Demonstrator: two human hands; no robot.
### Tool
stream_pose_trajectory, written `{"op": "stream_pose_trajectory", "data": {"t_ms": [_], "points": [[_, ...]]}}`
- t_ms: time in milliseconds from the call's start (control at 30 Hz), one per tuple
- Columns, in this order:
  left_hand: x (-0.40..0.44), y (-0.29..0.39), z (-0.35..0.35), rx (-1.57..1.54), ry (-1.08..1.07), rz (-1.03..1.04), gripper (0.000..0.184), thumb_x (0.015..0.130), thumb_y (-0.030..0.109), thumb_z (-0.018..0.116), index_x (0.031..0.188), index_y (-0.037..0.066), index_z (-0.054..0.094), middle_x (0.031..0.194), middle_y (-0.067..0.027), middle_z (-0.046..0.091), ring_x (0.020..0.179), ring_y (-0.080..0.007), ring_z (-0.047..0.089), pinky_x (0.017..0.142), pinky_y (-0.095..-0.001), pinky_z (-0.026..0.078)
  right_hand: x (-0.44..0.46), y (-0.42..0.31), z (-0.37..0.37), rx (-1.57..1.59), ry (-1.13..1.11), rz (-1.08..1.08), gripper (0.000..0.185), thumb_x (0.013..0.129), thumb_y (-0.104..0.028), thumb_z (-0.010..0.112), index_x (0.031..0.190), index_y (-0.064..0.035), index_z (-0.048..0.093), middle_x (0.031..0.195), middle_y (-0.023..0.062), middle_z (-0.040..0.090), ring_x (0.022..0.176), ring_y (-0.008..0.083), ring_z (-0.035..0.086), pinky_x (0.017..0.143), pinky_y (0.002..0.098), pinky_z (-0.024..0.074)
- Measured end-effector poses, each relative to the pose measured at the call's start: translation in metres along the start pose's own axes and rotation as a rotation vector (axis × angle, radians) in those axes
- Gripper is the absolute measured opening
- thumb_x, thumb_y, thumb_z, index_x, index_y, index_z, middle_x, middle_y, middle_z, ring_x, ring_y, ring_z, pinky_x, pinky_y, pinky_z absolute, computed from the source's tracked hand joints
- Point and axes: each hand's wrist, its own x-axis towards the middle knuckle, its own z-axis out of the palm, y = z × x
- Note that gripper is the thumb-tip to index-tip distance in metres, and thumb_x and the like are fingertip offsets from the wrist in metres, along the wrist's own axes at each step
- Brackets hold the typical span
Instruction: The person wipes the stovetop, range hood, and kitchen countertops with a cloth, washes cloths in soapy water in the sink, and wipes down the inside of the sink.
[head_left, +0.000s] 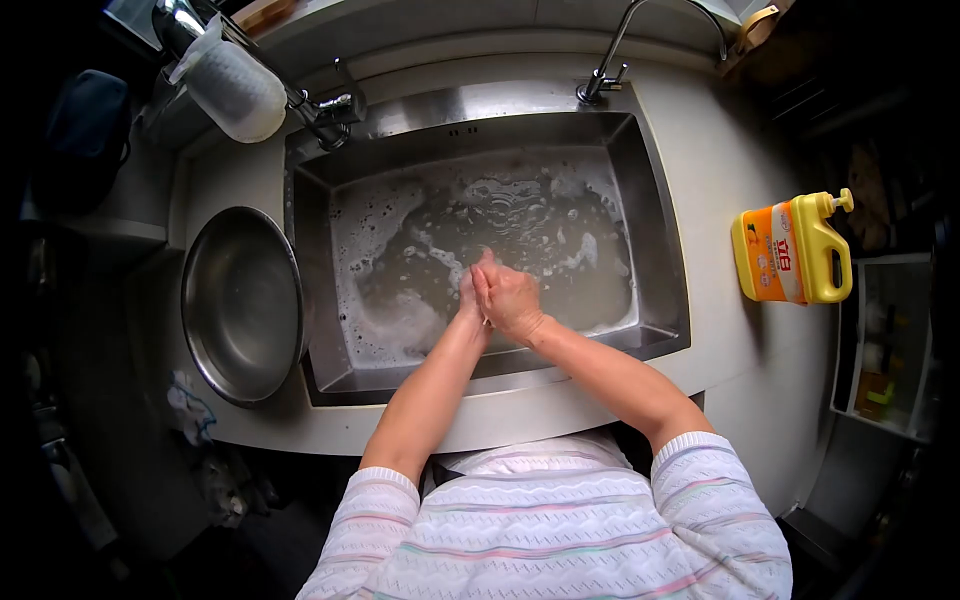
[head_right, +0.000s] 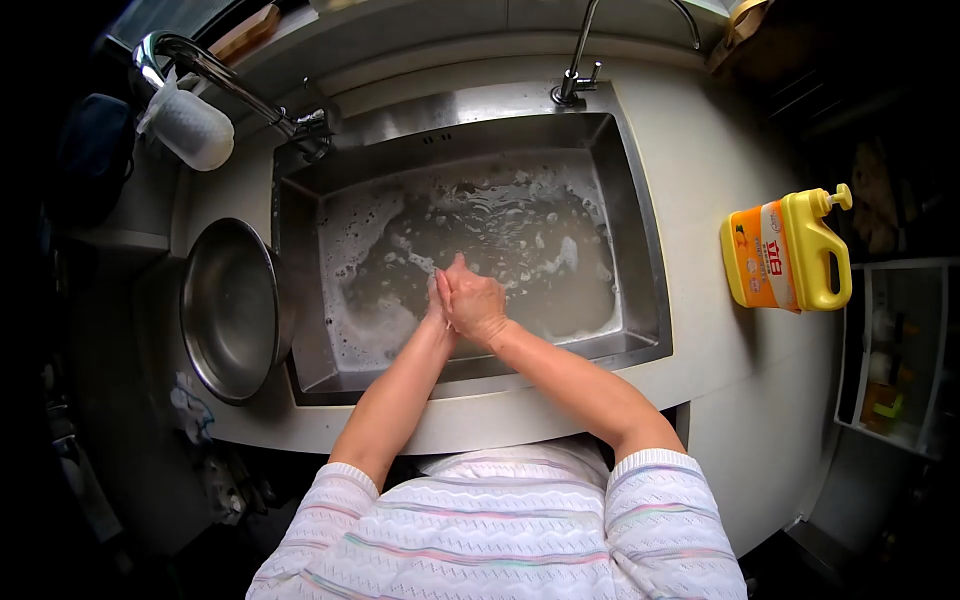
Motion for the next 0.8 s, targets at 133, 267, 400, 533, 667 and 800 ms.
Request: {"op": "stream_pose_trajectory", "data": {"t_ms": [133, 267, 400, 533, 667, 800], "points": [[-0.015, 0.009, 0.026, 0.454, -0.112, -0.085, 0.026, 0.085, 0.029, 0.062, 0.076, 0.006, 0.053, 0.067, -0.0015, 0.056, 0.058, -0.0163, 0.056, 0.047, -0.0292, 0.044, 0.026, 0.060, -0.003, -0.053, -0.083, 0.301, 0.032, 0.086, -0.034, 0.052, 0.068, -0.0076, 0.060, 0.069, 0.0186, 0.060, 0.067, 0.0382, 0.059, 0.060, 0.0452, 0.0464], [-0.007, 0.032, 0.006, 1.425, -0.135, 0.094, 0.029, 0.070, 0.026, 0.073, 0.075, 0.006, 0.053, 0.062, -0.0007, 0.054, 0.057, -0.0119, 0.054, 0.048, -0.0251, 0.043, 0.035, 0.076, -0.033, 0.137, -0.103, 0.307, 0.041, 0.082, -0.038, 0.060, 0.059, -0.0042, 0.055, 0.056, 0.0124, 0.055, 0.052, 0.0273, 0.054, 0.050, 0.0386, 0.0413], [-0.019, 0.062, 0.015, 1.320, -0.095, -0.049, 0.022, 0.065, 0.015, 0.071, 0.076, 0.006, 0.054, 0.071, -0.0045, 0.059, 0.063, -0.0135, 0.058, 0.052, -0.0277, 0.047, 0.029, 0.069, -0.052, 0.541, -0.439, 0.487, 0.042, 0.074, -0.042, 0.072, 0.062, -0.0065, 0.054, 0.053, -0.0031, 0.043, 0.047, 0.0072, 0.037, 0.042, 0.0258, 0.0289], [-0.008, 0.066, -0.001, 0.530, -0.107, 0.034, 0.020, 0.069, -0.006, 0.049, 0.087, 0.003, 0.051, 0.088, -0.0114, 0.059, 0.076, -0.0225, 0.062, 0.062, -0.0410, 0.058, 0.016, 0.043, -0.085, 0.655, -1.000, 0.535, 0.039, 0.067, -0.041, 0.077, 0.077, -0.0095, 0.056, 0.060, -0.0058, 0.044, 0.049, 0.0043, 0.034, 0.044, 0.0212, 0.0236], [0.007, 0.050, -0.006, 0.400, -0.002, 0.066, 0.020, 0.071, -0.006, 0.043, 0.088, 0.001, 0.051, 0.084, -0.0112, 0.058, 0.075, -0.0255, 0.061, 0.064, -0.0467, 0.056, 0.015, 0.053, -0.077, 0.826, -0.950, 0.510, 0.032, 0.072, -0.034, 0.074, 0.079, -0.0093, 0.056, 0.068, -0.0027, 0.052, 0.057, 0.0060, 0.046, 0.049, 0.0217, 0.0364], [0.020, 0.028, 0.003, 0.220, 0.130, 0.013, 0.013, 0.079, 0.009, 0.044, 0.088, 0.008, 0.053, 0.083, -0.0078, 0.058, 0.076, -0.0248, 0.060, 0.057, -0.0459, 0.052, 0.030, 0.056, -0.065, 1.072, -0.565, 0.788, 0.018, 0.079, -0.021, 0.064, 0.083, -0.0061, 0.055, 0.076, 0.0034, 0.059, 0.070, 0.0141, 0.060, 0.059, 0.0303, 0.0536]]}}
